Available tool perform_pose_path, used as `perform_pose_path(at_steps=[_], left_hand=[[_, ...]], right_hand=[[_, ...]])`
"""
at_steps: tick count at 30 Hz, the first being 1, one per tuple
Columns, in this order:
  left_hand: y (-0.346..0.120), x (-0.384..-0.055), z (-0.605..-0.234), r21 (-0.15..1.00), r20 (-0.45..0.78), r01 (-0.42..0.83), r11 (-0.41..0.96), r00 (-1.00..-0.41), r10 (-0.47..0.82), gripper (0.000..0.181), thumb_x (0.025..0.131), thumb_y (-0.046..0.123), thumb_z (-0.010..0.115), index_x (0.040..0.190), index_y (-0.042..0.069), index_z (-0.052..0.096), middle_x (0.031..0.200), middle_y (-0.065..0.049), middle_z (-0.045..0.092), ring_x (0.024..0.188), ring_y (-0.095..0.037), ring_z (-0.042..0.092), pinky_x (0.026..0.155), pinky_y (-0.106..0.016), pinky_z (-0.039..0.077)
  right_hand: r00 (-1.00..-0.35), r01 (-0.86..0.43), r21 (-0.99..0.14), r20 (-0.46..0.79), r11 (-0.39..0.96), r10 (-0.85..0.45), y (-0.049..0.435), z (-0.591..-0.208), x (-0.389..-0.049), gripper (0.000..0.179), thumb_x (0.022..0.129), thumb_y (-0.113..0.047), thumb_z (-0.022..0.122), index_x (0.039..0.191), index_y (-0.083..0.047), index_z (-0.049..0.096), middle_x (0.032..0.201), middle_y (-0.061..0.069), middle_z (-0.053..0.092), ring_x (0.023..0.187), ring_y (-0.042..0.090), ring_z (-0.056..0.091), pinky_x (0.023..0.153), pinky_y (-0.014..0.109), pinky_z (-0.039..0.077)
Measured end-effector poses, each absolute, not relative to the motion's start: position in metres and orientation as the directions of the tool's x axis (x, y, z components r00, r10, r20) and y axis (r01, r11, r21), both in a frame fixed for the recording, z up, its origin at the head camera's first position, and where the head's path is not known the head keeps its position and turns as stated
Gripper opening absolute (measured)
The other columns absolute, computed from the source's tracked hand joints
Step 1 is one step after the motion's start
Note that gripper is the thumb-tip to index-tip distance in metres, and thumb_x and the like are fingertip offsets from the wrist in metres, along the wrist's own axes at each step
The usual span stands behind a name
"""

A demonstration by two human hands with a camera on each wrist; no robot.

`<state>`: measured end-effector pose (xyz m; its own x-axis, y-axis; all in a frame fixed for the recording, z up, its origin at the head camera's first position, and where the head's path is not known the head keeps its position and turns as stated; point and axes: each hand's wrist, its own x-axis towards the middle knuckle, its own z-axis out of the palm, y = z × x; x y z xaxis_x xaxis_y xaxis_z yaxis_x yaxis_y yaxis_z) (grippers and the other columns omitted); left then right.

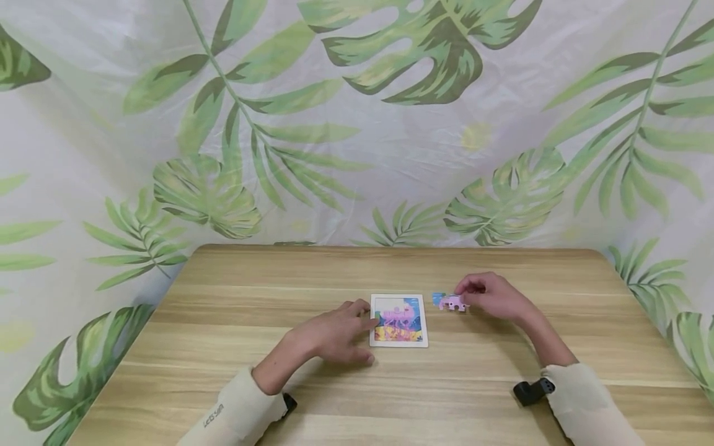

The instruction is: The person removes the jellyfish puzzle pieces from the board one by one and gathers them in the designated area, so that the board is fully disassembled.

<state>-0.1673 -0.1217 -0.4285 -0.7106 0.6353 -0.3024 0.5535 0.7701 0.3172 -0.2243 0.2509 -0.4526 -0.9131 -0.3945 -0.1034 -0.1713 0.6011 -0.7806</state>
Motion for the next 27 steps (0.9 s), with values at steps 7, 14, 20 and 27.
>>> perform_pose_path(at_steps=[7, 14, 20, 27], left_hand=[[-0.121, -0.167, -0.427, 0.324, -0.31, 0.548, 0.771, -0.709, 0.634, 0.073, 0.1, 0.048, 0.074, 0.16, 0.012, 0.052, 0.165, -0.015, 0.041, 0.153, -0.033, 0.043, 0.122, -0.051, 0.046], [-0.121, -0.166, -0.425, 0.326, -0.307, 0.544, 0.773, -0.713, 0.631, 0.073, 0.1, 0.048, 0.075, 0.159, 0.012, 0.053, 0.165, -0.015, 0.042, 0.152, -0.032, 0.044, 0.122, -0.051, 0.046], [-0.12, -0.165, -0.425, 0.328, -0.305, 0.55, 0.768, -0.708, 0.637, 0.073, 0.1, 0.047, 0.075, 0.159, 0.012, 0.053, 0.164, -0.014, 0.043, 0.151, -0.032, 0.044, 0.121, -0.051, 0.047], [-0.12, -0.165, -0.425, 0.321, -0.312, 0.545, 0.775, -0.712, 0.629, 0.073, 0.099, 0.048, 0.075, 0.159, 0.012, 0.053, 0.164, -0.014, 0.042, 0.152, -0.032, 0.043, 0.122, -0.051, 0.046]], right_hand=[[-0.909, -0.156, -0.775, -0.129, 0.612, -0.395, 0.268, -0.452, -0.223, 0.014, 0.102, -0.009, 0.067, 0.11, -0.004, 0.076, 0.098, 0.009, 0.071, 0.085, 0.018, 0.057, 0.073, 0.026, 0.049], [-0.903, -0.175, -0.772, -0.121, 0.611, -0.413, 0.274, -0.452, -0.223, 0.015, 0.102, -0.008, 0.066, 0.112, 0.0, 0.075, 0.097, 0.01, 0.07, 0.085, 0.014, 0.056, 0.071, 0.024, 0.048], [-0.904, -0.212, -0.734, -0.104, 0.646, -0.415, 0.272, -0.451, -0.224, 0.012, 0.101, -0.007, 0.068, 0.109, -0.002, 0.075, 0.095, 0.007, 0.07, 0.085, 0.014, 0.055, 0.072, 0.024, 0.047], [-0.902, -0.268, -0.673, -0.077, 0.689, -0.426, 0.264, -0.452, -0.229, 0.009, 0.101, -0.007, 0.067, 0.104, -0.005, 0.075, 0.091, 0.004, 0.069, 0.084, 0.013, 0.056, 0.074, 0.025, 0.047]])
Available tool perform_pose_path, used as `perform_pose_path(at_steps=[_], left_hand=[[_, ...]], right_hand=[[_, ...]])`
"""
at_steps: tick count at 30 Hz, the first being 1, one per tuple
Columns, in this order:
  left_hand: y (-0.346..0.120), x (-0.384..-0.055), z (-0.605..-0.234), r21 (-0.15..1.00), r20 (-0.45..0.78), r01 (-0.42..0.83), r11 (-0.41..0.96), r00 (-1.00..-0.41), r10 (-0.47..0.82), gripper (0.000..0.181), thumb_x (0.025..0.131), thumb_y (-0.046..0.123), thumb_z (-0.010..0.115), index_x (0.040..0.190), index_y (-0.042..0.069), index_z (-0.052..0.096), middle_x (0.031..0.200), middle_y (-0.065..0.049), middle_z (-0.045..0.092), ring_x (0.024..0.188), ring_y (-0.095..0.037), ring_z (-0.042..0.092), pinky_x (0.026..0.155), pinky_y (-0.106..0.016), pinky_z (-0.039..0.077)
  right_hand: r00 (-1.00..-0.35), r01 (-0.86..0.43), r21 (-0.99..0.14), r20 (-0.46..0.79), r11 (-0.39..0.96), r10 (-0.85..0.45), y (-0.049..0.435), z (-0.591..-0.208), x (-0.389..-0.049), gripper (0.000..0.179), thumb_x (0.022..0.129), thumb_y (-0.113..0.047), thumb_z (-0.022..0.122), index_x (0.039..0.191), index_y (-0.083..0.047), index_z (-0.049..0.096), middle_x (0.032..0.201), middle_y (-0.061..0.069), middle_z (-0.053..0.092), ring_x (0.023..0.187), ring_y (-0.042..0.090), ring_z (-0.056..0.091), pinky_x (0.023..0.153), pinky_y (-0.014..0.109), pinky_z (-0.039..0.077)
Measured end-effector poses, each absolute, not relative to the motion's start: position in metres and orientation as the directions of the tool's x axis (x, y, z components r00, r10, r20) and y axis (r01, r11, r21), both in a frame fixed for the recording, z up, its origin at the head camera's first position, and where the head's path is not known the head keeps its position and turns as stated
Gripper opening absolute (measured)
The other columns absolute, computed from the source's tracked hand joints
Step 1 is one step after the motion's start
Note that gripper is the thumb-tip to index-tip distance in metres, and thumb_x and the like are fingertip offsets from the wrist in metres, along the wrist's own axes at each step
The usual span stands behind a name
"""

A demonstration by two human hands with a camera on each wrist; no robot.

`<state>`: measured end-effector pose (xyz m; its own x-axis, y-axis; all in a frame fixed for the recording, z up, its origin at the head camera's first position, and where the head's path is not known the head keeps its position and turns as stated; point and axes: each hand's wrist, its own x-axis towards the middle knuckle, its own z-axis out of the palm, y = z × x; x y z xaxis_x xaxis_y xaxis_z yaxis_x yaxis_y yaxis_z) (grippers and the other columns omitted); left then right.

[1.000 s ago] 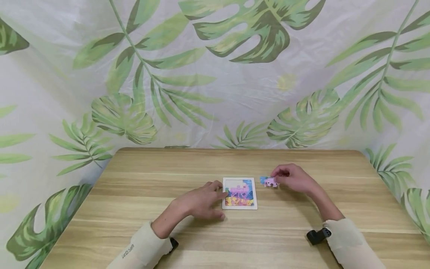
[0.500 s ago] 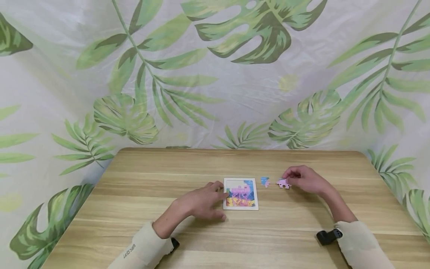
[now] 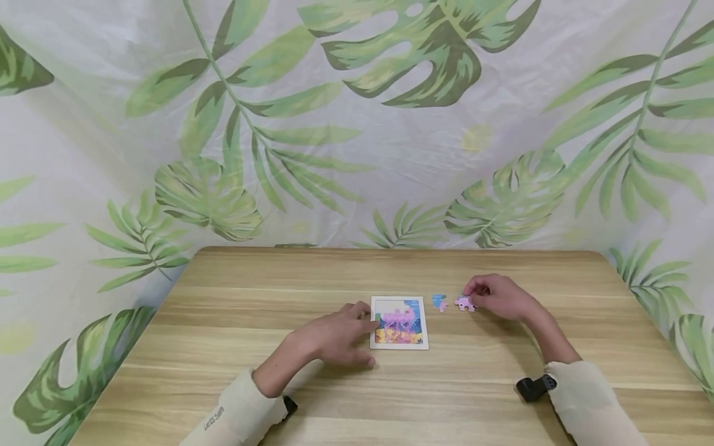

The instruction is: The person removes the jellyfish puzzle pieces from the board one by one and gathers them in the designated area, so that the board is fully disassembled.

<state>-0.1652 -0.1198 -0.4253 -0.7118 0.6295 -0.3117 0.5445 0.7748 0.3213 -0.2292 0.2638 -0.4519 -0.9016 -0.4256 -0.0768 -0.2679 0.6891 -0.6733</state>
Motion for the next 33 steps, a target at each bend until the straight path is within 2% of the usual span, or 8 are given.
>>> perform_pose_path(at_steps=[16, 23, 33], left_hand=[[-0.12, -0.164, -0.425, 0.302, -0.309, 0.555, 0.775, -0.712, 0.63, 0.074, 0.099, 0.049, 0.074, 0.159, 0.012, 0.053, 0.164, -0.015, 0.042, 0.152, -0.033, 0.044, 0.121, -0.051, 0.047], [-0.12, -0.165, -0.426, 0.304, -0.307, 0.555, 0.774, -0.712, 0.631, 0.074, 0.099, 0.05, 0.075, 0.159, 0.012, 0.053, 0.164, -0.015, 0.042, 0.152, -0.033, 0.044, 0.122, -0.051, 0.046], [-0.119, -0.166, -0.426, 0.308, -0.304, 0.557, 0.772, -0.711, 0.634, 0.074, 0.098, 0.049, 0.076, 0.159, 0.012, 0.054, 0.163, -0.015, 0.043, 0.15, -0.033, 0.045, 0.12, -0.05, 0.048]], right_hand=[[-0.896, -0.281, -0.652, -0.085, 0.705, -0.436, 0.253, -0.452, -0.236, 0.011, 0.1, -0.005, 0.066, 0.106, -0.005, 0.075, 0.095, 0.004, 0.071, 0.086, 0.015, 0.058, 0.076, 0.029, 0.049], [-0.882, -0.289, -0.657, -0.099, 0.696, -0.46, 0.255, -0.454, -0.235, 0.014, 0.094, -0.002, 0.072, 0.108, -0.005, 0.074, 0.097, 0.005, 0.07, 0.088, 0.016, 0.057, 0.077, 0.028, 0.049], [-0.877, -0.317, -0.643, -0.082, 0.698, -0.473, 0.254, -0.454, -0.235, 0.02, 0.093, 0.003, 0.068, 0.11, -0.005, 0.074, 0.1, 0.006, 0.072, 0.088, 0.016, 0.057, 0.078, 0.029, 0.049]])
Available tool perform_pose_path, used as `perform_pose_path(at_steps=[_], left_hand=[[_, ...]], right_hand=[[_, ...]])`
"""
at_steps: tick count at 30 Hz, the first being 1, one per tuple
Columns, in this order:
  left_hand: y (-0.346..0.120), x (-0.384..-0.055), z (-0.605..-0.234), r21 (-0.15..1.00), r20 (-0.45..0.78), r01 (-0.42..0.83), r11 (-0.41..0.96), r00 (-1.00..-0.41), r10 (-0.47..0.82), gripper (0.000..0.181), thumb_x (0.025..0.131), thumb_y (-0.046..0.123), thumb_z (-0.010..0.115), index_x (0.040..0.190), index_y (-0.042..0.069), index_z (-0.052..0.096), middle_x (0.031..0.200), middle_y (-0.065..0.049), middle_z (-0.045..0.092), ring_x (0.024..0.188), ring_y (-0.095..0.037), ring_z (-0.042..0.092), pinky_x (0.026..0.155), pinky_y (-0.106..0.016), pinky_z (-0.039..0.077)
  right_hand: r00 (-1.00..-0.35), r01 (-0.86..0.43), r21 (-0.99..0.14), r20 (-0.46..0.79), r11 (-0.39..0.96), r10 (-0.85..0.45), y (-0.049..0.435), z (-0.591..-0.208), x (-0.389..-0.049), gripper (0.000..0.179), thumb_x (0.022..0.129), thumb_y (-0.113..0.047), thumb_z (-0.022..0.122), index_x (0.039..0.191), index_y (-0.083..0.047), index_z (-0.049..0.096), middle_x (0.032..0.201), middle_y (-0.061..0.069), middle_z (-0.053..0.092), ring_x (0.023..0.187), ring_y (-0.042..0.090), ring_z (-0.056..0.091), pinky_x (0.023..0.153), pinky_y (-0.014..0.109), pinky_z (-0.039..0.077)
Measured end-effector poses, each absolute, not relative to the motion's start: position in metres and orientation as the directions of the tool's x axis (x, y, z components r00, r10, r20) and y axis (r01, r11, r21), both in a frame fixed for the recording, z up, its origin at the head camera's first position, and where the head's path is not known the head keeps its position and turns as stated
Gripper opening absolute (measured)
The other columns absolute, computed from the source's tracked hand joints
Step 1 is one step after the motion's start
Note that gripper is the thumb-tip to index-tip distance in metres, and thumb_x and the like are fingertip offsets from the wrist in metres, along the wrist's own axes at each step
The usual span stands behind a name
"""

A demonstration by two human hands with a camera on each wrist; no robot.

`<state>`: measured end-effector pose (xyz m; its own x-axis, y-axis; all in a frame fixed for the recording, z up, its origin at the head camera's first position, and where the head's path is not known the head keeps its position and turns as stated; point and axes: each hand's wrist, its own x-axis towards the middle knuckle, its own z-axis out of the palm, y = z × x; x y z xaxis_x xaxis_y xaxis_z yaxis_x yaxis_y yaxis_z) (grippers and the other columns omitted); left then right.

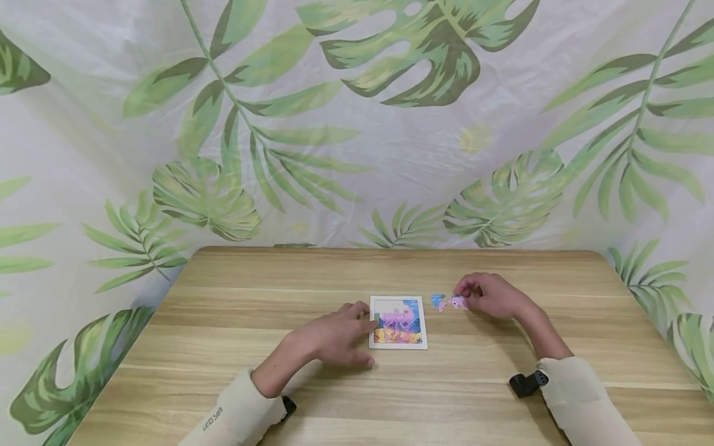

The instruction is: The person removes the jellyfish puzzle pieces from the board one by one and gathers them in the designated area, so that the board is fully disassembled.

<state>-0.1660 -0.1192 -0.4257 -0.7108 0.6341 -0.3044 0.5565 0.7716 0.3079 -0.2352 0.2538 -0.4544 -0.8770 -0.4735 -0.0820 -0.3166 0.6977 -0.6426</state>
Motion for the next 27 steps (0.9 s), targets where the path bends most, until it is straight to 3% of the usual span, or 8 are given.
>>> perform_pose_path(at_steps=[16, 27], left_hand=[[-0.119, -0.165, -0.424, 0.309, -0.312, 0.552, 0.774, -0.71, 0.631, 0.074, 0.099, 0.049, 0.075, 0.16, 0.012, 0.052, 0.163, -0.015, 0.043, 0.151, -0.032, 0.044, 0.121, -0.051, 0.046], [-0.119, -0.166, -0.425, 0.319, -0.323, 0.532, 0.785, -0.717, 0.617, 0.073, 0.099, 0.044, 0.076, 0.16, 0.013, 0.052, 0.165, -0.015, 0.042, 0.153, -0.033, 0.043, 0.122, -0.052, 0.046]], right_hand=[[-0.89, -0.296, -0.634, -0.088, 0.715, -0.447, 0.253, -0.452, -0.235, 0.016, 0.094, -0.001, 0.07, 0.109, -0.005, 0.075, 0.099, 0.006, 0.071, 0.087, 0.018, 0.058, 0.078, 0.031, 0.05], [-0.871, -0.362, -0.656, -0.016, 0.662, -0.492, 0.227, -0.447, -0.233, 0.015, 0.095, -0.002, 0.072, 0.109, -0.003, 0.075, 0.1, 0.008, 0.076, 0.091, 0.016, 0.065, 0.078, 0.028, 0.054]])
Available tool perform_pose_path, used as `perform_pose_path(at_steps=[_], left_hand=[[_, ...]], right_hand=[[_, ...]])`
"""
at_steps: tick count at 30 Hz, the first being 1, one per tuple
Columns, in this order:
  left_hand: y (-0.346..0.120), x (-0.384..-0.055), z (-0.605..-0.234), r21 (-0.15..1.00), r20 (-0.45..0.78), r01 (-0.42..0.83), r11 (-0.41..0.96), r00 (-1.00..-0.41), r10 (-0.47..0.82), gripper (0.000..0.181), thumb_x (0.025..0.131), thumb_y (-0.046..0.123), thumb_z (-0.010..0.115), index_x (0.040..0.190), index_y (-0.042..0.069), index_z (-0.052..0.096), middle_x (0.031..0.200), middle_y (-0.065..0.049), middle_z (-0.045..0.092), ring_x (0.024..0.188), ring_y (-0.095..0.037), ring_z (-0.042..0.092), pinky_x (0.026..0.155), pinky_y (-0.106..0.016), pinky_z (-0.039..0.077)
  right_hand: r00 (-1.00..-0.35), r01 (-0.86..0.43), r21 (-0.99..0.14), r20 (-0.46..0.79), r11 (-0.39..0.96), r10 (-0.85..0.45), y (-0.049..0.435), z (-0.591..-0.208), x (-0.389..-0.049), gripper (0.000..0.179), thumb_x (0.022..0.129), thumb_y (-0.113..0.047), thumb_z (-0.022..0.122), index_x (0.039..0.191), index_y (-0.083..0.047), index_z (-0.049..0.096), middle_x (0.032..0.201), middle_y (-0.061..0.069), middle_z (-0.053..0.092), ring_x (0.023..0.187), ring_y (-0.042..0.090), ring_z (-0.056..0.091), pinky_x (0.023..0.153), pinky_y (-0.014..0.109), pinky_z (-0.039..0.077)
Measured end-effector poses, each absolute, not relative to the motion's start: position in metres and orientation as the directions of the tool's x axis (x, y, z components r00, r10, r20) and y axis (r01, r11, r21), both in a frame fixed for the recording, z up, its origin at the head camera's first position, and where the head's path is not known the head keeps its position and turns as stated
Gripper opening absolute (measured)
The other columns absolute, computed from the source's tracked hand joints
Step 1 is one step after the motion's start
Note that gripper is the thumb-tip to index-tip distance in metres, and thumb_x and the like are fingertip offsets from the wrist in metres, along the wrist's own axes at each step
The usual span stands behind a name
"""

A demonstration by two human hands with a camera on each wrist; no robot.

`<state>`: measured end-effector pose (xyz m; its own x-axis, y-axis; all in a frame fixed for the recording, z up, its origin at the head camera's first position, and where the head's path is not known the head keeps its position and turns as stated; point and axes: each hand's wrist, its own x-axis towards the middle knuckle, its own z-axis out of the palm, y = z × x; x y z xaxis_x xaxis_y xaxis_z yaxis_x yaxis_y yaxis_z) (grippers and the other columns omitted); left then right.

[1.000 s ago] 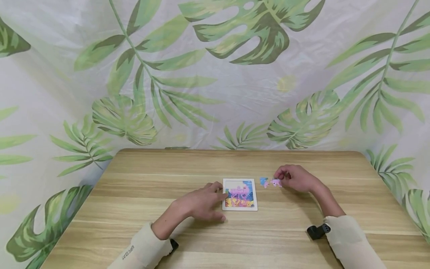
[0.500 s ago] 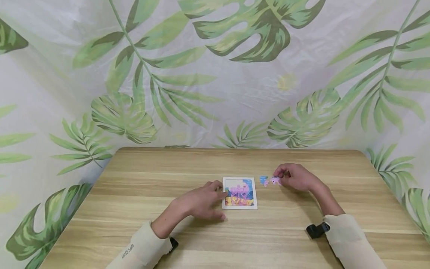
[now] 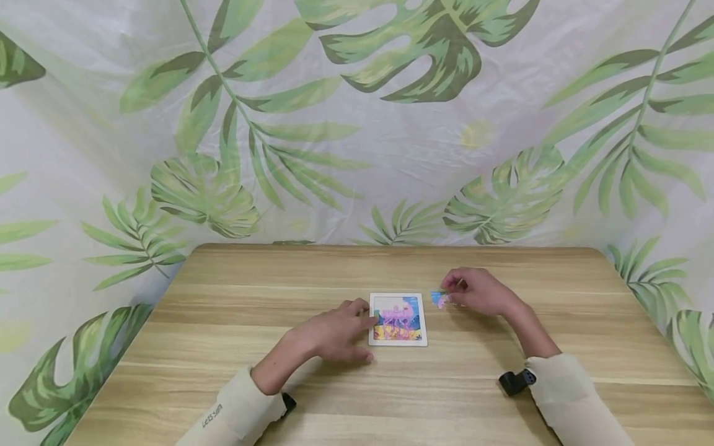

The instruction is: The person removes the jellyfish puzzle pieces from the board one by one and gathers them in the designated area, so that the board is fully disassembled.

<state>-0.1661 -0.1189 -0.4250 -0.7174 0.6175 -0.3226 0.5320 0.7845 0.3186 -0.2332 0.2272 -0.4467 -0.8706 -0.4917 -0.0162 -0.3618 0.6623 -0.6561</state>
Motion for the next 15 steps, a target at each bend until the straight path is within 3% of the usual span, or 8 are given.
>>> perform_pose_path(at_steps=[6, 15], left_hand=[[-0.117, -0.167, -0.426, 0.305, -0.316, 0.522, 0.796, -0.733, 0.602, 0.075, 0.093, 0.032, 0.084, 0.159, 0.013, 0.053, 0.165, -0.014, 0.043, 0.153, -0.033, 0.043, 0.121, -0.052, 0.047], [-0.116, -0.165, -0.426, 0.301, -0.319, 0.516, 0.802, -0.738, 0.594, 0.077, 0.092, 0.03, 0.086, 0.16, 0.015, 0.052, 0.167, -0.013, 0.04, 0.155, -0.034, 0.041, 0.122, -0.053, 0.046]], right_hand=[[-0.844, -0.396, -0.658, -0.014, 0.64, -0.537, 0.209, -0.446, -0.233, 0.015, 0.094, -0.002, 0.073, 0.109, -0.003, 0.075, 0.1, 0.007, 0.076, 0.091, 0.015, 0.066, 0.081, 0.029, 0.055], [-0.823, -0.406, -0.663, -0.033, 0.629, -0.567, 0.182, -0.447, -0.232, 0.02, 0.091, -0.001, 0.075, 0.111, -0.003, 0.075, 0.101, 0.008, 0.074, 0.089, 0.013, 0.064, 0.08, 0.028, 0.055]])
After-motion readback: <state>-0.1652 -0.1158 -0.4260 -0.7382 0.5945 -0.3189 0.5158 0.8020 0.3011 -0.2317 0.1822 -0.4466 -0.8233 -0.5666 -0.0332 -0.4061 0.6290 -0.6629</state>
